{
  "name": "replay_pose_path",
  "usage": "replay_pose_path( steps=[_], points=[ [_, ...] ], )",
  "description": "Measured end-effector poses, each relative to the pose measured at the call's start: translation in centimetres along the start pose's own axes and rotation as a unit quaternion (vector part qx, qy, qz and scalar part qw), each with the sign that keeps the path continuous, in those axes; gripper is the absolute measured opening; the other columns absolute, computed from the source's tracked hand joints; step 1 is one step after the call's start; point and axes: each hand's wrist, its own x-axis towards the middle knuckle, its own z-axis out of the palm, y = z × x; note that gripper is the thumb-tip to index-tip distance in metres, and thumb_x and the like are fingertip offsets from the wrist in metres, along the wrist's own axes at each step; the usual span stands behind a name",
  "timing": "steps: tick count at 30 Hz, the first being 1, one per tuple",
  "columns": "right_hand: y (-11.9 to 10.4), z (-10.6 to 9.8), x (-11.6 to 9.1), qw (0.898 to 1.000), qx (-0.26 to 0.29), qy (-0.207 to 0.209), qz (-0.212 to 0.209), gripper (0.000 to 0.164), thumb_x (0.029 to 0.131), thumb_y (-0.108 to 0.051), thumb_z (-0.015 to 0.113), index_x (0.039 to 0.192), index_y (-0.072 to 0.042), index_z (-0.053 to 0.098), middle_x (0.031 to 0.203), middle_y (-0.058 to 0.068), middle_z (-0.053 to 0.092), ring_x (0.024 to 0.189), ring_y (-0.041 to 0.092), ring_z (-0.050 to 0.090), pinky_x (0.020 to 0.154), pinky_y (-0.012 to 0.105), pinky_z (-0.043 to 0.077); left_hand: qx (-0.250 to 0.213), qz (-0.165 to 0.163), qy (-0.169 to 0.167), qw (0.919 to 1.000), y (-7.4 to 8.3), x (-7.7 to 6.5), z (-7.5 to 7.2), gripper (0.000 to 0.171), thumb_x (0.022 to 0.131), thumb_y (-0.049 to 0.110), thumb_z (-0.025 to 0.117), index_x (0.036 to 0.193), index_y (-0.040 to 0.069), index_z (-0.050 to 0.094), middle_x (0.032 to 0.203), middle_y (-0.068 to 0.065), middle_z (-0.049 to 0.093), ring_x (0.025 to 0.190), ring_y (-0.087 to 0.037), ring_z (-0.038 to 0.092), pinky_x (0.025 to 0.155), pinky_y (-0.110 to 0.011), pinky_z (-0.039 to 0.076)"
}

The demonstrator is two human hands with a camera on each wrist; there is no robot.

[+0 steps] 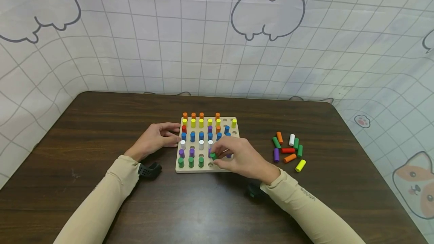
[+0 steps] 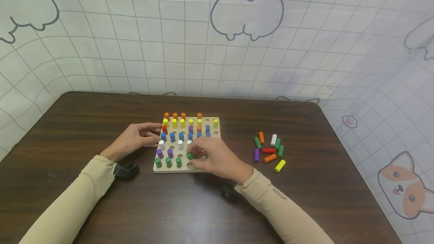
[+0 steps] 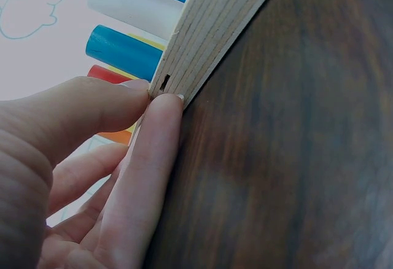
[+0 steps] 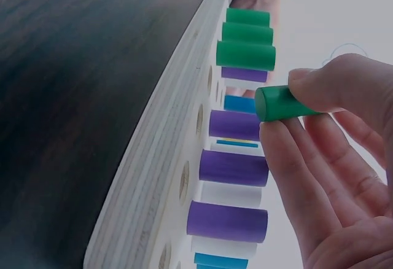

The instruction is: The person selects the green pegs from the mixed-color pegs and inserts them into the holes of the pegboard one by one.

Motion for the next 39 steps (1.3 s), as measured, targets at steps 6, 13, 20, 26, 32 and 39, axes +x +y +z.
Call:
replay_pose_path(
  steps=[6,13,20,26,32,39],
  points=[
    [-0.1,0.3,0.2,1.000,-0.010,-0.003,-0.010,0.024,0.089,-0.009,0.081,0.110,-0.012,0.069,0.108,0.002,0.074,0.096,0.011,0.074,0.087,0.021,0.063,0.000,-0.001,0.001,1.0000,0.1,0.0,0.0,0.059,0.097,0.020,0.073,0.151,0.008,0.051,0.147,-0.018,0.058,0.113,-0.020,0.069,0.089,-0.030,0.065],
    [0.0,0.6,0.2,1.000,-0.018,-0.010,-0.020,0.022,0.090,-0.009,0.079,0.110,-0.011,0.069,0.108,0.002,0.074,0.097,0.010,0.074,0.089,0.022,0.063,0.000,0.001,0.001,1.0000,0.0,0.0,0.0,0.060,0.097,0.020,0.073,0.152,0.007,0.051,0.148,-0.019,0.058,0.114,-0.020,0.069,0.090,-0.030,0.065],
    [-0.1,0.8,0.4,0.999,-0.037,-0.023,-0.023,0.021,0.090,-0.010,0.079,0.109,-0.012,0.070,0.105,0.001,0.075,0.096,0.009,0.075,0.088,0.020,0.063,-0.004,0.006,0.000,1.0000,0.0,-0.1,0.1,0.060,0.098,0.020,0.073,0.152,0.006,0.050,0.149,-0.020,0.057,0.114,-0.020,0.069,0.089,-0.030,0.065],
    [-0.1,1.0,0.5,0.999,-0.039,-0.027,-0.020,0.020,0.090,-0.010,0.079,0.108,-0.012,0.069,0.105,0.001,0.075,0.096,0.009,0.075,0.088,0.020,0.063,-0.003,0.007,0.000,1.0000,0.1,0.0,0.1,0.061,0.098,0.019,0.073,0.152,0.006,0.049,0.150,-0.020,0.056,0.115,-0.021,0.069,0.089,-0.028,0.065],
    [-0.1,1.1,0.5,0.998,-0.048,-0.024,-0.026,0.019,0.090,-0.010,0.079,0.107,-0.012,0.069,0.106,0.001,0.075,0.096,0.009,0.074,0.087,0.019,0.063,-0.003,0.006,-0.001,1.0000,0.1,0.0,0.1,0.061,0.098,0.018,0.072,0.153,0.006,0.049,0.150,-0.021,0.056,0.114,-0.020,0.069,0.089,-0.028,0.065],
    [-0.1,1.1,0.4,0.997,-0.068,-0.030,-0.025,0.019,0.091,-0.011,0.079,0.108,-0.012,0.070,0.107,0.001,0.075,0.096,0.010,0.075,0.088,0.019,0.062,-0.004,0.002,-0.001,1.0000,0.1,-0.1,0.1,0.061,0.098,0.019,0.072,0.153,0.007,0.049,0.149,-0.020,0.056,0.112,-0.018,0.068,0.089,-0.029,0.065]
  ],
)
